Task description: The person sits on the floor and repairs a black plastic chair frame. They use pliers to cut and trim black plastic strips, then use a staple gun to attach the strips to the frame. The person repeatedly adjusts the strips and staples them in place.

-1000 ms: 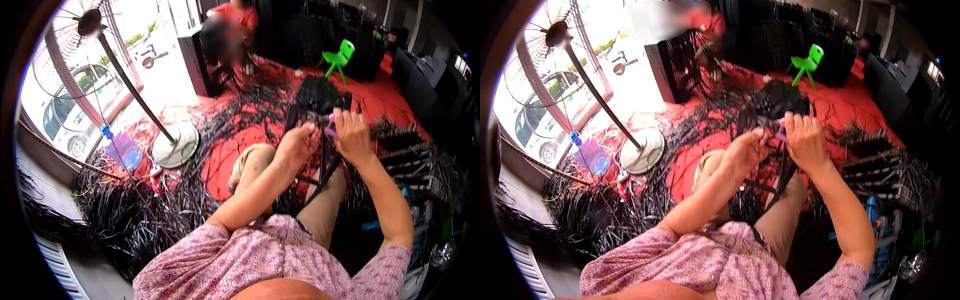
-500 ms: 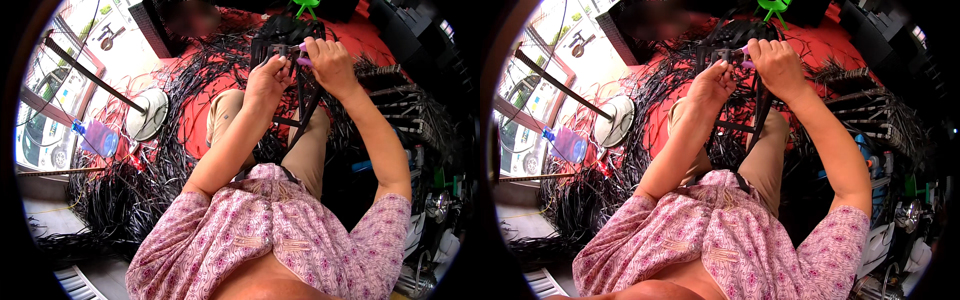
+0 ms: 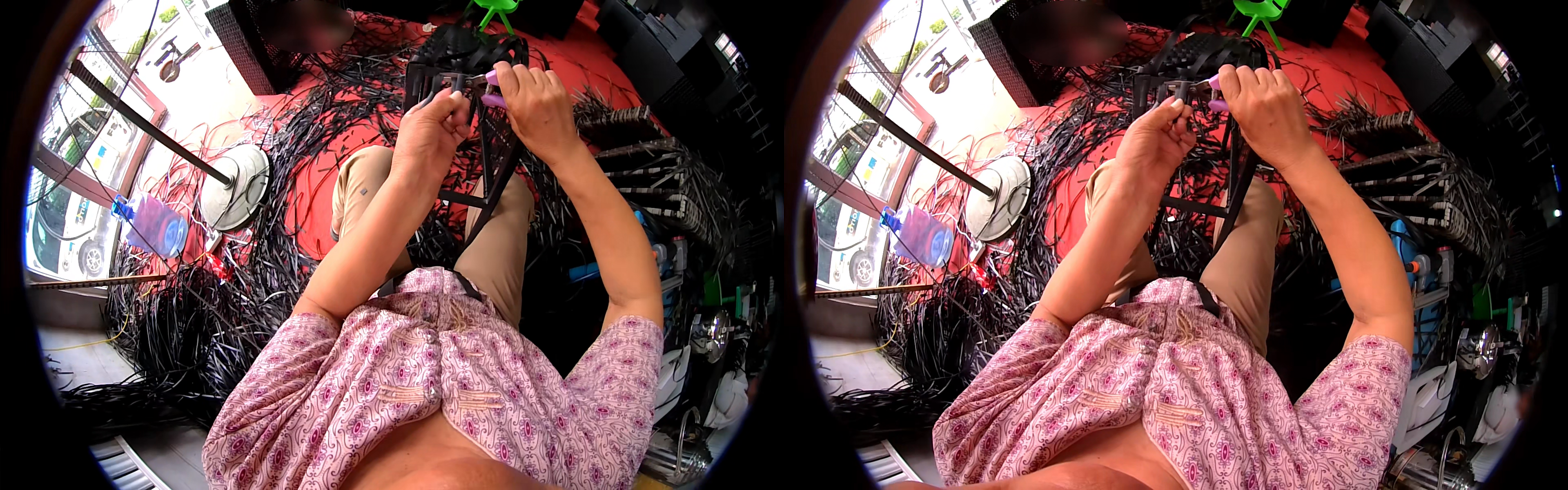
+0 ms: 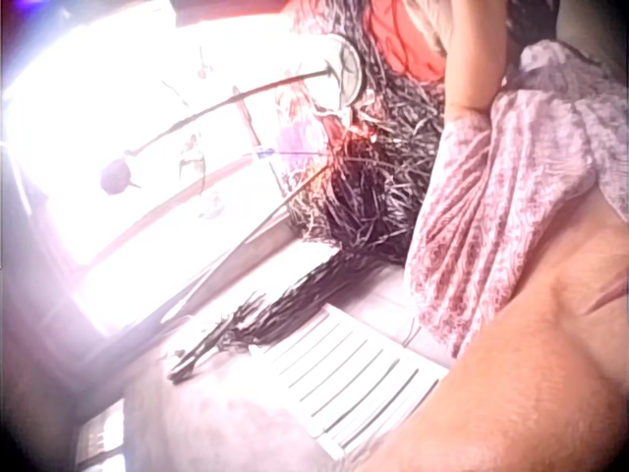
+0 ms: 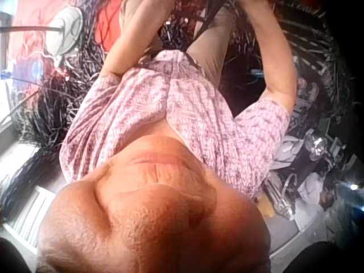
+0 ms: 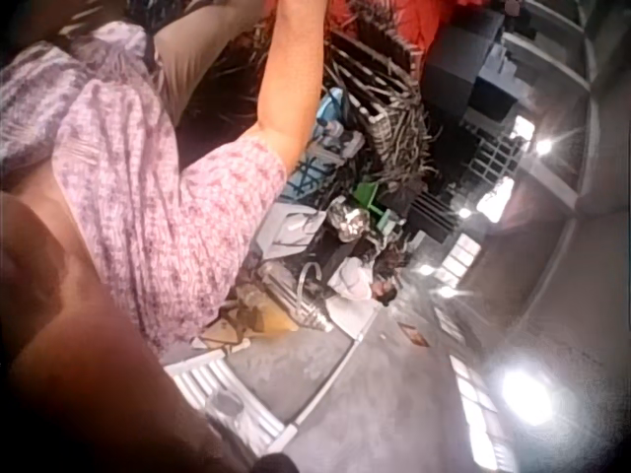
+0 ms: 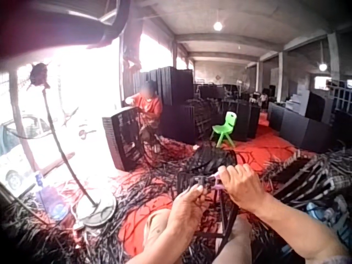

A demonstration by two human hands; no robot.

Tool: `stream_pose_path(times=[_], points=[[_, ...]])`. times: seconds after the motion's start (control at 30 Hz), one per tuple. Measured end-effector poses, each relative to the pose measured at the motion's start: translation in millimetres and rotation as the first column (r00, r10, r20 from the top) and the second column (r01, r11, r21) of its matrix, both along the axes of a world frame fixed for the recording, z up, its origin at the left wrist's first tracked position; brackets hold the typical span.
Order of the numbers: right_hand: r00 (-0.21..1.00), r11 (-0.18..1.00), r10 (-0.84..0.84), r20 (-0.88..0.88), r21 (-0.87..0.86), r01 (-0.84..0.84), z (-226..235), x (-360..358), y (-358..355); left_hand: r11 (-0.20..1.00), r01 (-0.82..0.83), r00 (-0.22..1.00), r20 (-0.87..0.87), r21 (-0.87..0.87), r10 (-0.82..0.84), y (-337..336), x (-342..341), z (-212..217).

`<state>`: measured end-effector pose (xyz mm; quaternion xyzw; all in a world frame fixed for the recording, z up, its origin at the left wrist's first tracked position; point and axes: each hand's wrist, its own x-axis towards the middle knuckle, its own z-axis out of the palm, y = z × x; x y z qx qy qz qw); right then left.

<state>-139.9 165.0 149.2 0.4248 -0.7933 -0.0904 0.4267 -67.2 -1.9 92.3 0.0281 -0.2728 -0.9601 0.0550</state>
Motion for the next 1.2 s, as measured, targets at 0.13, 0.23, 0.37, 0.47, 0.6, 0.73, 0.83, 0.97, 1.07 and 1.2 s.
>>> stream_pose_path(times=[0.13, 0.23, 0.37, 0.47, 0.6, 0.73, 0.83, 0.97, 1.07, 1.2], points=[[0.999, 0.999, 0.013, 0.032, -0.031, -0.012, 1, 6, -2, 0.999, -0.036, 0.997, 0.072, 0.007, 0.036, 3, 2, 2], [0.996, 0.998, 0.052, -0.077, -0.021, -0.054, 3, 5, -2, 1.0, -0.029, 0.998, 0.054, -0.001, 0.029, 3, 2, 2], [0.996, 0.995, 0.091, -0.021, -0.045, -0.092, 5, 11, 0, 0.999, -0.04, 0.997, 0.061, -0.02, 0.041, 3, 5, 0], [0.995, 0.995, 0.091, -0.029, -0.041, -0.092, 3, 13, 3, 0.999, -0.045, 0.996, 0.081, -0.018, 0.046, 3, 7, 2], [0.993, 0.999, 0.052, -0.106, 0.007, -0.051, 1, 12, 6, 1.0, 0.01, 1.0, 0.02, 0.012, -0.01, -1, 4, -5], [0.996, 0.999, -0.028, -0.087, 0.027, 0.031, -5, 10, 8, 0.999, -0.018, 0.997, 0.081, 0.035, 0.015, 1, 7, -1], [0.994, 1.0, -0.004, -0.107, 0.025, 0.007, -5, 10, 10, 0.999, -0.016, 0.995, 0.098, 0.049, 0.011, 0, 8, 3], [0.991, 0.998, 0.062, -0.122, 0.036, -0.058, 0, 4, 9, 0.997, 0.007, 0.996, 0.091, 0.082, -0.015, -4, 5, 3], [0.998, 0.999, 0.039, -0.038, 0.026, -0.038, 1, 7, 9, 0.996, 0.015, 0.995, 0.096, 0.089, -0.024, -3, 3, 3], [0.999, 0.999, 0.041, -0.023, 0.006, -0.041, -4, 10, 8, 0.996, 0.023, 0.996, 0.081, 0.087, -0.03, -3, 6, 4]])
